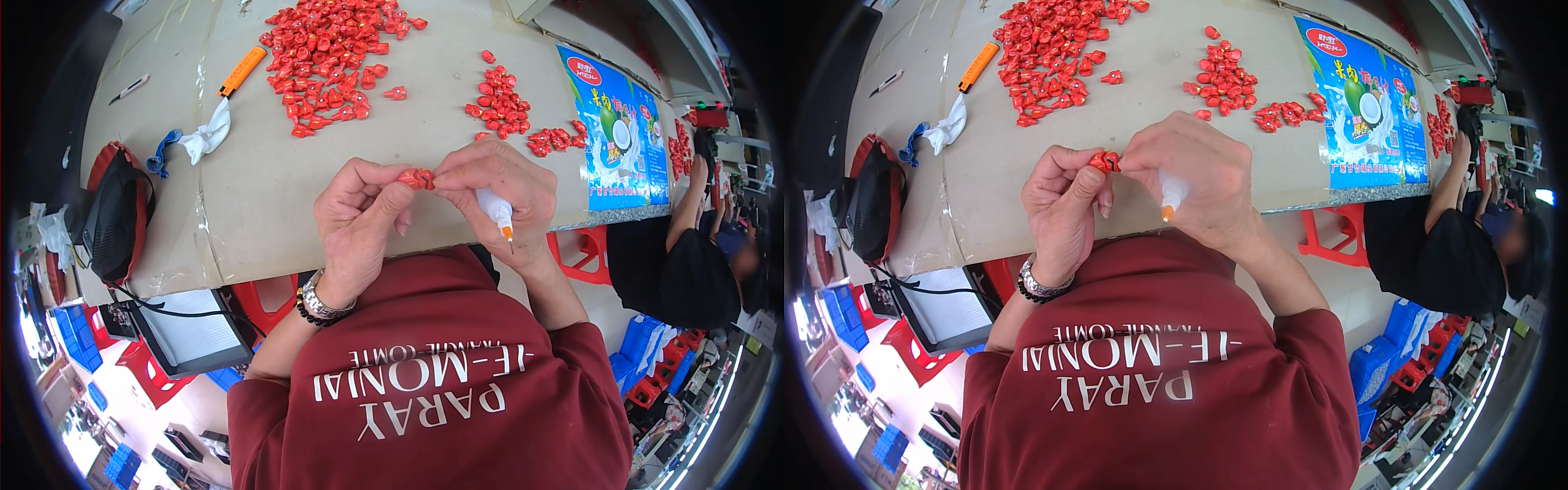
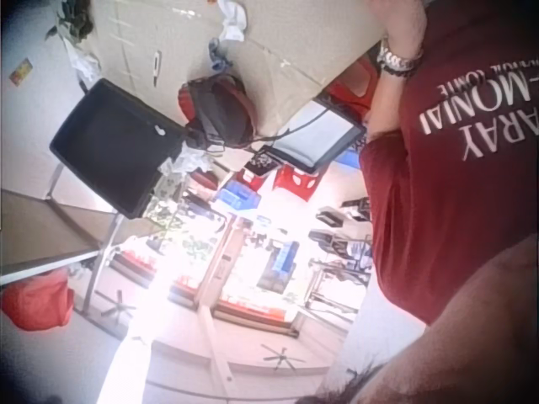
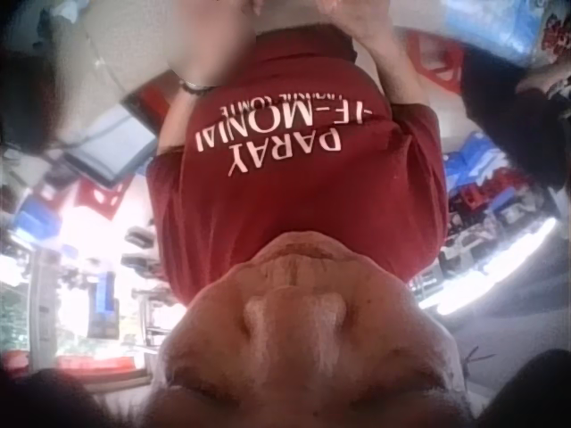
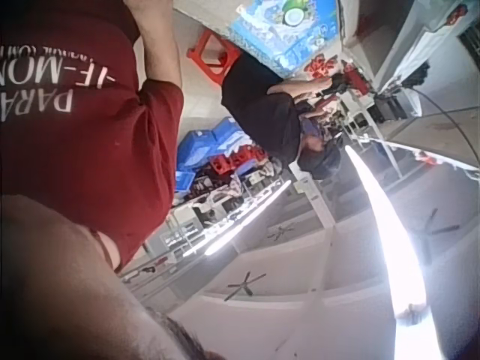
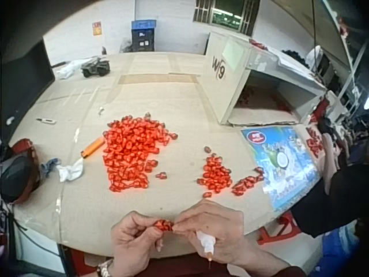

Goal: The person repeatedly picks small red capsule candies from a pile on a table, uses a small white squeeze bottle to fill each capsule with a liquid, and then closes the capsule. The filled capsules are placed back on the table. The process is repeated continuously throughout the clip.

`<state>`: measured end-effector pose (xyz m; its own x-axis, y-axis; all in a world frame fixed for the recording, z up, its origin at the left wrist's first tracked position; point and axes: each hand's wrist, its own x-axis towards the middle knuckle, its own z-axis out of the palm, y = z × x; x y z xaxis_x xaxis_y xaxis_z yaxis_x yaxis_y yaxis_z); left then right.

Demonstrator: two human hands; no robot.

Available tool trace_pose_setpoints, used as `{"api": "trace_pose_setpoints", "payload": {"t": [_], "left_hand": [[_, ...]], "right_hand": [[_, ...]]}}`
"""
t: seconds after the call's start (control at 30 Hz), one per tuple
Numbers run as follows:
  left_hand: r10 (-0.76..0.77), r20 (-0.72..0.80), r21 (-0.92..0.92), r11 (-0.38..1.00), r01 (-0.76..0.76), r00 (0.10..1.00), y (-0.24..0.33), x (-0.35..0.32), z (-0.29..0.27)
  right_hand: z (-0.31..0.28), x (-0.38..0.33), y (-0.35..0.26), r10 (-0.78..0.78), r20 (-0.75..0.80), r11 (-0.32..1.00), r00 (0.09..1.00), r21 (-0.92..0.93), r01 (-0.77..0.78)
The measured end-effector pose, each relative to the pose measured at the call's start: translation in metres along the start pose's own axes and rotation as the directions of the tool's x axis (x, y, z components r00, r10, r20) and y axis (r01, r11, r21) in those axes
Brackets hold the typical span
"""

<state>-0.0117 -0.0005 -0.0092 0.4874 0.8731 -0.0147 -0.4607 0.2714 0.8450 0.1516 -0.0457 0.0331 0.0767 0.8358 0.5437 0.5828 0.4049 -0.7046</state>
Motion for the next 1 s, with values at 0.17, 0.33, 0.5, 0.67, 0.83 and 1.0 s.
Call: {"api": "trace_pose_setpoints", "payload": {"t": [0.17, 0.33, 0.5, 0.67, 0.83, 1.0], "left_hand": [[0.012, 0.019, -0.035, 0.999, -0.011, 1.000, -0.0020, 0.0009, -0.0015], [0.028, 0.026, -0.001, 1.000, -0.028, 0.999, -0.0010, 0.0009, -0.0006], [0.065, 0.010, 0.112, 0.992, -0.065, 0.998, 0.0011, -0.0005, 0.0010], [0.041, -0.002, 0.108, 0.993, -0.040, 0.999, 0.0035, -0.0008, 0.0019], [0.014, -0.010, 0.003, 1.000, -0.014, 1.000, 0.0002, -0.0001, 0.0024], [0.065, -0.021, 0.094, 0.994, -0.063, 0.998, 0.0011, -0.0023, 0.0034]], "right_hand": [[0.0005, -0.0005, -0.0015, 0.091, -0.022, 0.995, 0.996, 0.048, -0.089], [-0.0008, 0.0014, -0.0025, 0.021, -0.016, 1.000, 1.000, -0.007, -0.021], [0.0003, 0.0007, 0.0021, -0.133, 0.004, 0.988, 0.991, -0.084, 0.133], [0.0019, -0.0018, 0.0027, -0.155, 0.006, 0.981, 0.988, -0.117, 0.154], [0.0040, -0.0036, -0.0002, -0.180, -0.011, 0.968, 0.984, -0.181, 0.175], [0.0026, -0.0044, -0.0016, -0.154, 0.018, 0.972, 0.988, -0.179, 0.155]]}}
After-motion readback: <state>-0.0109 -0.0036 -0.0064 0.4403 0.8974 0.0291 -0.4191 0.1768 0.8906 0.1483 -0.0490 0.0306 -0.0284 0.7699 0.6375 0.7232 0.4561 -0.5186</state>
